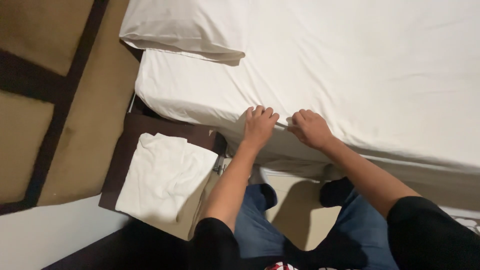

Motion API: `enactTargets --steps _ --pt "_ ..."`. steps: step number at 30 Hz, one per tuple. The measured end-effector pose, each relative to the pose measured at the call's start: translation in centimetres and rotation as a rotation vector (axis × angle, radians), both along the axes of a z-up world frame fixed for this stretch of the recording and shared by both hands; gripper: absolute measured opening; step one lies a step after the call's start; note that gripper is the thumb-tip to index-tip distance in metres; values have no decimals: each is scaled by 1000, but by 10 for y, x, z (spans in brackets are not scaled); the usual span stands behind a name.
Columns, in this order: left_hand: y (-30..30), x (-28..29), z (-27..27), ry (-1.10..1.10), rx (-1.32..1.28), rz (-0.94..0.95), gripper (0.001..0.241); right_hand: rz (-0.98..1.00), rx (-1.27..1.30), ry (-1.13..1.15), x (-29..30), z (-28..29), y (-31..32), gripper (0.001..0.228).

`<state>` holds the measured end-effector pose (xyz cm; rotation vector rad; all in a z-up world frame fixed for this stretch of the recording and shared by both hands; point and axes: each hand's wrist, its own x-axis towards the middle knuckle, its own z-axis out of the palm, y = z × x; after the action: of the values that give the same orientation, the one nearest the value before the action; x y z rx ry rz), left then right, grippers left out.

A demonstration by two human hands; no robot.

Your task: The person smooths a white fitted sheet over a mattress, tucking the edges under the mattress at the corners and sides. They then move to a second bed and repeat the process of smoothing and tucking the sheet. Finally, they adjust a white pillow at the head of the bed.

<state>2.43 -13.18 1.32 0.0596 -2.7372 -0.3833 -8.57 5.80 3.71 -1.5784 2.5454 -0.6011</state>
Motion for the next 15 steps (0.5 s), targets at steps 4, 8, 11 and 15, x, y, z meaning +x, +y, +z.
enactTargets --steps 4,8,11,15 --pt "3 4 5 50 -29 -18 20 -28 8 127 10 -10 3 18" --pt "6 4 6 23 -21 6 19 -47 -19 99 11 -12 3 12" --pt "9 -1 13 14 -14 33 17 -24 -34 -8 0 -7 10 13" --pt "22 -14 29 -43 56 60 24 -72 -62 -181 -21 9 31 23"
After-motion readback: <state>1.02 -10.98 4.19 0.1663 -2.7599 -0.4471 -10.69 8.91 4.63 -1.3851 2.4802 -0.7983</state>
